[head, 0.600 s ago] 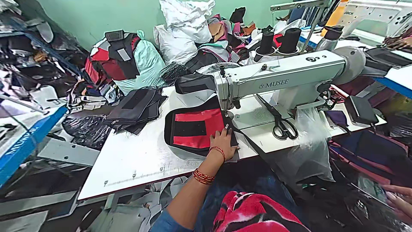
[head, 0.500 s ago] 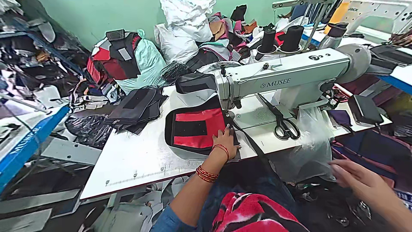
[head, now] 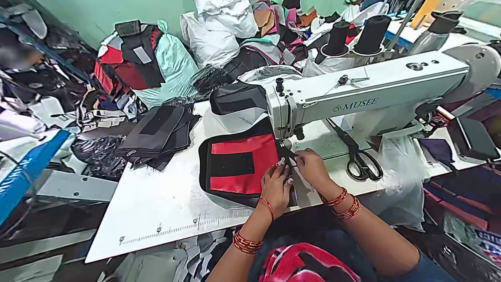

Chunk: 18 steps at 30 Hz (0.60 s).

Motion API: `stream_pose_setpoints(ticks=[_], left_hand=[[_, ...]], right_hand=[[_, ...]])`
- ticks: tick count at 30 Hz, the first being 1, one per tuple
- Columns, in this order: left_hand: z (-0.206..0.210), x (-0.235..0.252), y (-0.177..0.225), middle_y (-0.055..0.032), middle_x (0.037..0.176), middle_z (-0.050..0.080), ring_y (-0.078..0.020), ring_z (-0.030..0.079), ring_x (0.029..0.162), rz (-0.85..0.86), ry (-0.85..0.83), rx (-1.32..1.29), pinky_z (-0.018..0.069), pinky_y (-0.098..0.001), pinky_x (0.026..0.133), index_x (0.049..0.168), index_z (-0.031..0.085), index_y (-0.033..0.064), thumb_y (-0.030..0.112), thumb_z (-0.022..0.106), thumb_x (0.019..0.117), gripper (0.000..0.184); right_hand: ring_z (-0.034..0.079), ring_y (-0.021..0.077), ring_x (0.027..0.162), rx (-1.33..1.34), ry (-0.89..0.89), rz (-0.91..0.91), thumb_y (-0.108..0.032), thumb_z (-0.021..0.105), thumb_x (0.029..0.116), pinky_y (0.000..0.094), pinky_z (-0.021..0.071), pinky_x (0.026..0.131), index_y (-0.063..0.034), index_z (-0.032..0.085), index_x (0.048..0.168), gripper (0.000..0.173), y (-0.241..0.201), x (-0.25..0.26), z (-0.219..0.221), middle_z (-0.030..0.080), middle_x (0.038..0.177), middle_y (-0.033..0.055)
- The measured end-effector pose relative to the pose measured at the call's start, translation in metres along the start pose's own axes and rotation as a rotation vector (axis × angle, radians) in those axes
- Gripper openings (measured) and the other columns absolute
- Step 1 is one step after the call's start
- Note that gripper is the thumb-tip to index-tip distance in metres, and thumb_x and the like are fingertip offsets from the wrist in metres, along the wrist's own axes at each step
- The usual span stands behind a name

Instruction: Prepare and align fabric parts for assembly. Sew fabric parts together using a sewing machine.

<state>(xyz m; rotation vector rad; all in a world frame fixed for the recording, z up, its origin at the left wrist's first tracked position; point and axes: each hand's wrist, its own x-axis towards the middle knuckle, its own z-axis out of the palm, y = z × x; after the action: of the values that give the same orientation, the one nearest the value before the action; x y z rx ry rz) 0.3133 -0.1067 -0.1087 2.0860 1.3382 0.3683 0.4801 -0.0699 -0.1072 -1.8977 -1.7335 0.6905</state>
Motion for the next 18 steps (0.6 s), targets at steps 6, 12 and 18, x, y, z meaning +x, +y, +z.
stream_pose_setpoints(ticks=[6,12,18], left_hand=[[-0.007,0.000,-0.019,-0.0160,0.151,0.054,-0.0390,0.036,0.147,0.004,0.083,-0.385,0.0235,-0.0574,0.121,0.144,0.056,0.0031,0.031,0.026,0.1070,0.055],[-0.009,0.001,-0.020,-0.0131,0.151,0.054,-0.0365,0.033,0.149,-0.034,0.050,-0.449,0.0213,-0.0569,0.122,0.144,0.057,0.0039,0.029,0.025,0.1063,0.056],[-0.007,0.002,-0.005,-0.0143,0.154,0.051,-0.0442,0.031,0.149,-0.014,0.009,-0.156,0.0224,-0.0646,0.117,0.141,0.062,0.0065,0.030,0.030,0.1076,0.052]], right_hand=[[0.068,0.0267,0.090,0.092,0.049,0.067,-0.011,0.054,0.1019,0.0413,0.0544,0.085,-0.0015,0.074,0.120,0.028,0.006,-0.015,-0.003,0.070,0.102,0.0178],[0.063,0.0165,0.084,0.333,-0.023,0.078,-0.006,0.056,0.0979,0.0282,0.0518,0.078,0.0022,0.070,0.126,0.032,0.000,-0.032,0.015,0.067,0.101,0.0164],[0.061,0.0134,0.081,0.376,-0.045,0.050,-0.004,0.055,0.0966,0.0262,0.0501,0.076,0.0029,0.070,0.124,0.032,0.004,-0.034,0.015,0.067,0.099,0.0152]])
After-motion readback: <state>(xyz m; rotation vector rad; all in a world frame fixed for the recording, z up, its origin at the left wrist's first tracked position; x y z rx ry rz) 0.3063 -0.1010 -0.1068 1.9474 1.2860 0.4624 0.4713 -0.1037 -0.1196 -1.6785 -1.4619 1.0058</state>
